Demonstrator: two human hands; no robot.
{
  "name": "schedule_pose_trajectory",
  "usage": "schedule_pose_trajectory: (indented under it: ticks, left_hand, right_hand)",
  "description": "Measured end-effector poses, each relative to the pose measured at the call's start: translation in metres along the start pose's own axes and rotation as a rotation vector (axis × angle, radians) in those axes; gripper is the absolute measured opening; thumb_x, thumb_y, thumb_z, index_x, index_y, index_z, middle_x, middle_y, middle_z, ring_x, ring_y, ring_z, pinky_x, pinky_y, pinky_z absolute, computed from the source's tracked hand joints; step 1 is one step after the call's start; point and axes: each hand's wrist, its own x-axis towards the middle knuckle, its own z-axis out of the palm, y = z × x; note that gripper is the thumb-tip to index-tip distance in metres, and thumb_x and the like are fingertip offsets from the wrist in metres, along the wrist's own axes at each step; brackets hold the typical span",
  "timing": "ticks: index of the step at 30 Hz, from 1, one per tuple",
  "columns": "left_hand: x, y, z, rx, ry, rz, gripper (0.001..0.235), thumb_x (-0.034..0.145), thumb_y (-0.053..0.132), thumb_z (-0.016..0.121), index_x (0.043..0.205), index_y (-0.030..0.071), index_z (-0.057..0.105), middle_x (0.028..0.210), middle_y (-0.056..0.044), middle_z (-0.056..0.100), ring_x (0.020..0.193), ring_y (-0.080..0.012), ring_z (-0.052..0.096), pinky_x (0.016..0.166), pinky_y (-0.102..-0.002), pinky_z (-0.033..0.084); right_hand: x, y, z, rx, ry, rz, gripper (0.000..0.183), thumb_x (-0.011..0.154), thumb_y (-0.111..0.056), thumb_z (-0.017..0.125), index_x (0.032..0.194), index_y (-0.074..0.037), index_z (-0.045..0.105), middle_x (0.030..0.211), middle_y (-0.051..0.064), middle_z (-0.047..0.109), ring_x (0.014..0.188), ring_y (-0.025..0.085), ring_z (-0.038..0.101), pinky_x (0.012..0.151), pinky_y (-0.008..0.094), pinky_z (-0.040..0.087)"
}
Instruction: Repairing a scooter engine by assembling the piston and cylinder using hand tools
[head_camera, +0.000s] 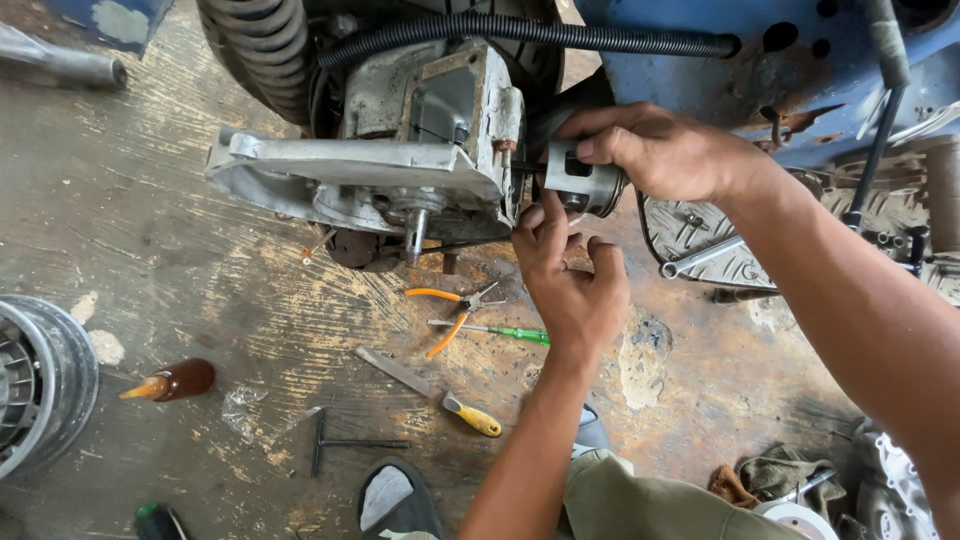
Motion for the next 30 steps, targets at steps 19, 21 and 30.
schedule_pose_trajectory:
  ticks: [19,21,30]
  left_hand:
    - [-0.001,0.001,-0.002,0.017,-0.016,0.004,0.072,0.084,0.002,0.062,0.154,0.0,0.046,0.133,-0.02,0.043,0.116,-0.025,0.058,0.097,-0.036,0.057]
    - [-0.001,0.0,-0.002,0.03,-0.012,0.005,0.072,0.084,0.001,0.063,0.154,0.0,0.047,0.133,-0.02,0.044,0.117,-0.0261,0.058,0.096,-0.036,0.057]
    - [-0.003,-0.005,0.0,0.016,-0.005,0.085,0.076,0.088,0.0,0.062,0.16,0.005,0.039,0.139,-0.023,0.042,0.121,-0.0275,0.064,0.099,-0.038,0.056]
  right_hand:
    - [0.001,0.001,0.001,0.001,0.005,0.009,0.063,0.096,-0.048,0.041,0.143,-0.009,0.057,0.138,0.02,0.064,0.126,0.036,0.06,0.105,0.047,0.048]
    - [0.002,0.003,0.001,-0.002,0.006,-0.007,0.064,0.096,-0.048,0.041,0.143,-0.009,0.057,0.138,0.02,0.064,0.126,0.036,0.06,0.105,0.047,0.048]
    - [0.001,0.012,0.002,0.004,0.039,-0.139,0.063,0.098,-0.053,0.041,0.139,-0.008,0.06,0.127,0.02,0.068,0.118,0.034,0.063,0.099,0.046,0.051]
